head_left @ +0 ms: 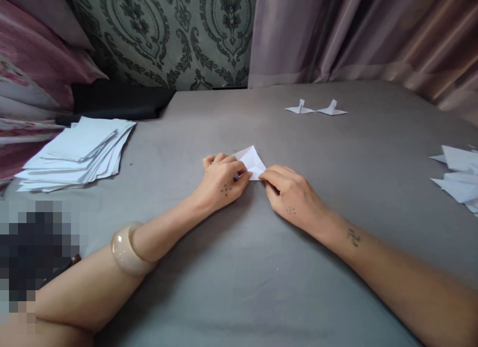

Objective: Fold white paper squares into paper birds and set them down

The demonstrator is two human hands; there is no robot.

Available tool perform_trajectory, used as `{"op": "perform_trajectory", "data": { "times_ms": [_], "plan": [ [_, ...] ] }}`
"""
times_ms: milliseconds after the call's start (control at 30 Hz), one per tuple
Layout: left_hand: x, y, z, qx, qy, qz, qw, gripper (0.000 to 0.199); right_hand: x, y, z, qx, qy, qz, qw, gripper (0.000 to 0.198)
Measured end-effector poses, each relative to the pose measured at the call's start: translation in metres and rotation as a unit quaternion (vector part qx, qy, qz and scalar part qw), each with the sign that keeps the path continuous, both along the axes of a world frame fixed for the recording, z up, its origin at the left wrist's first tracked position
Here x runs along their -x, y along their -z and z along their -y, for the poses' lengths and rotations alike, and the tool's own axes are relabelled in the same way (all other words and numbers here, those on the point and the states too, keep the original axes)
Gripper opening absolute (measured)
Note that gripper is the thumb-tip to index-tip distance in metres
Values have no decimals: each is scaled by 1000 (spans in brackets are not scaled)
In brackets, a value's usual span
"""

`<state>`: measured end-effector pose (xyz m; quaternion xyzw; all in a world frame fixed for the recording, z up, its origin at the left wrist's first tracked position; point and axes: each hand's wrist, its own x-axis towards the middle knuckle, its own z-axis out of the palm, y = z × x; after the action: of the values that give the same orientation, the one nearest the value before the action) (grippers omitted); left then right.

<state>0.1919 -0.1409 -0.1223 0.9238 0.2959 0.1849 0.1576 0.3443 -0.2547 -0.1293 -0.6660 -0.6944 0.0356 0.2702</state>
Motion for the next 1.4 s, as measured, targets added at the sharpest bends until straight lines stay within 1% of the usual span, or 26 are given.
{"op": "perform_trajectory", "data": {
  "times_ms": [67, 233, 400, 467, 533, 600, 667, 700, 767, 833, 933, 1000, 1033, 1100, 1167, 1267, 1333, 1400],
  "plan": [
    [4, -3, -1, 18, 4, 8, 1000, 23, 2, -1, 1, 5, 0, 20, 1000, 29],
    [13, -8, -8, 46, 28, 33, 998, 19, 3, 2, 2, 1, -7, 40, 999, 30],
    [13, -7, -18, 66, 13, 32, 997, 28, 2, 3, 3, 5, -7, 52, 999, 30],
    [13, -8, -19, 71, 18, 39, 997, 30, 2, 3, 3, 8, -8, 53, 999, 30],
    [14, -9, -19, 75, 27, 48, 996, 29, 2, 2, 3, 11, -8, 53, 999, 31],
    [15, -10, -19, 73, 44, 41, 995, 24, 3, 2, 3, 13, -8, 52, 999, 32],
    [17, -10, -19, 60, 69, 19, 996, 15, 2, 2, 3, 14, -7, 52, 999, 33],
    [18, -9, -20, 48, 83, 7, 995, 13, 2, 2, 3, 14, -9, 52, 999, 33],
    [18, -6, -21, 9, 102, -6, 995, 16, 2, 2, 3, 14, -13, 55, 998, 34],
    [18, -2, -21, -44, 107, -2, 993, 23, 2, 2, 3, 16, -16, 58, 998, 35],
    [16, 2, -20, -122, 80, 30, 989, 39, 3, 1, 4, 21, -15, 56, 998, 37],
    [16, 4, -17, -153, 54, 47, 986, 50, 3, 1, 3, 23, -16, 49, 998, 37],
    [16, 4, -16, -164, 44, 53, 984, 52, 3, 1, 3, 23, -18, 44, 999, 37],
    [16, 5, -13, -187, 31, 65, 980, 48, 2, 2, 3, 22, -19, 26, 999, 37],
    [17, 5, -11, -212, 31, 72, 974, 36, 1, 2, 2, 16, -17, -2, 1000, 37],
    [16, 3, -7, -230, 85, 34, 969, 16, -1, 3, -1, 10, -7, -53, 999, 35],
    [15, 2, -6, -220, 131, 3, 967, 16, -3, 2, -3, 19, 1, -87, 996, 34],
    [14, 2, -6, -204, 156, -6, 966, 21, -5, 1, -5, 39, 10, -129, 991, 32]
  ]
}}
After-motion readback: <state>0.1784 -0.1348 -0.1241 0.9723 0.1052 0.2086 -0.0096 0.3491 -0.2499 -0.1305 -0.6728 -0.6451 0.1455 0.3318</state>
